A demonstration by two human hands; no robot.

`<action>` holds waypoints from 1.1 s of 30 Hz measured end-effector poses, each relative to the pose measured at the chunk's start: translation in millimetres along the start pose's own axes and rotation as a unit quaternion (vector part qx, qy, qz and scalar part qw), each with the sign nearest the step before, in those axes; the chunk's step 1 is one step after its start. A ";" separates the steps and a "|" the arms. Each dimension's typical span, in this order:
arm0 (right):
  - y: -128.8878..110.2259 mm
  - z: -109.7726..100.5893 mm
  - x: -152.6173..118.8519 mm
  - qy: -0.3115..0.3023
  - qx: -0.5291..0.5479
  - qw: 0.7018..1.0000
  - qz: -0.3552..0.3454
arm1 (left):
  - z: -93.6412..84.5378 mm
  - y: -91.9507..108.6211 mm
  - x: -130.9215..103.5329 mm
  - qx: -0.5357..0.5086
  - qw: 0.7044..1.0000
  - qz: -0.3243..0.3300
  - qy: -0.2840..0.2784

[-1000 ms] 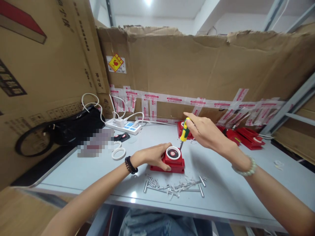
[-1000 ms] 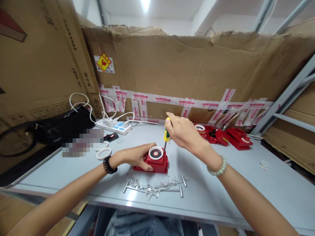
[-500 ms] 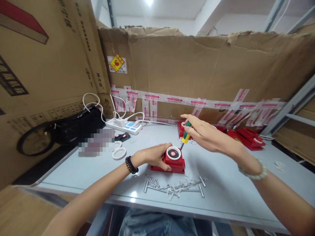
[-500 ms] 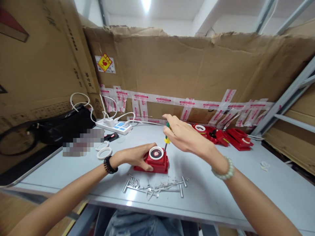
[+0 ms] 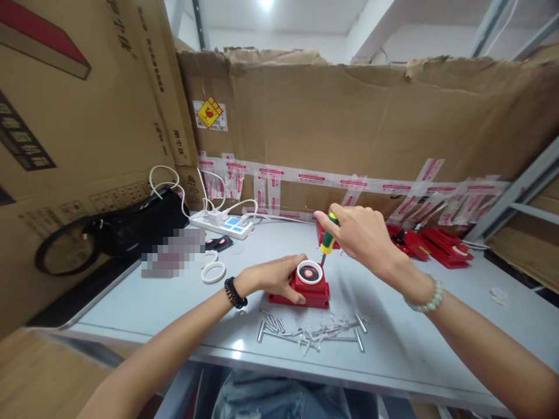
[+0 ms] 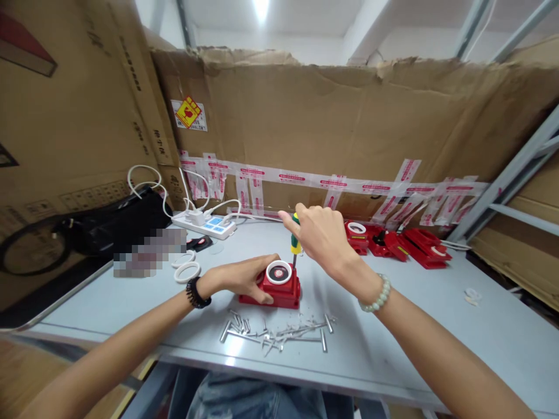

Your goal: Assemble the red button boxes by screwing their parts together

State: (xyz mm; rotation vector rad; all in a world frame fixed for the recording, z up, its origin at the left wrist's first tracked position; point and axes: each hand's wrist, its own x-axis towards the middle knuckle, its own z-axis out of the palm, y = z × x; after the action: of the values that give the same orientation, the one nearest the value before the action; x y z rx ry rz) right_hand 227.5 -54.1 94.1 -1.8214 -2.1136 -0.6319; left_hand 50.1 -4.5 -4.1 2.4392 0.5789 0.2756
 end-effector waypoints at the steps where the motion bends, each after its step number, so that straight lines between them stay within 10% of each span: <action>1: 3.6 -0.9 -2.1 -0.021 0.051 0.998 -0.027 | -0.2 0.5 0.0 0.001 1.000 0.000 0.001; 7: 25.6 -15.4 -11.3 -0.126 0.282 0.940 -0.148 | -1.2 2.0 -0.3 0.003 1.000 -0.005 0.000; 15: 3.8 -1.7 1.2 0.025 -0.078 0.996 0.024 | -0.2 0.5 -0.3 0.000 1.000 -0.002 0.001; 24: 26.9 -27.4 -7.1 -0.183 0.255 0.932 -0.180 | -0.8 1.0 0.5 0.009 1.000 -0.011 -0.004; 33: 1.8 7.5 7.4 0.030 -0.001 0.999 0.015 | -0.2 -0.4 -0.2 -0.001 1.000 -0.003 0.005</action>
State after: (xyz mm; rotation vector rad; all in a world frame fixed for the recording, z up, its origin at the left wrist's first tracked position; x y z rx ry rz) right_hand 228.5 -43.8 91.5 -1.8074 -2.0448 -0.6732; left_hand 49.8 -4.2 -4.2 2.4348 0.5897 0.2869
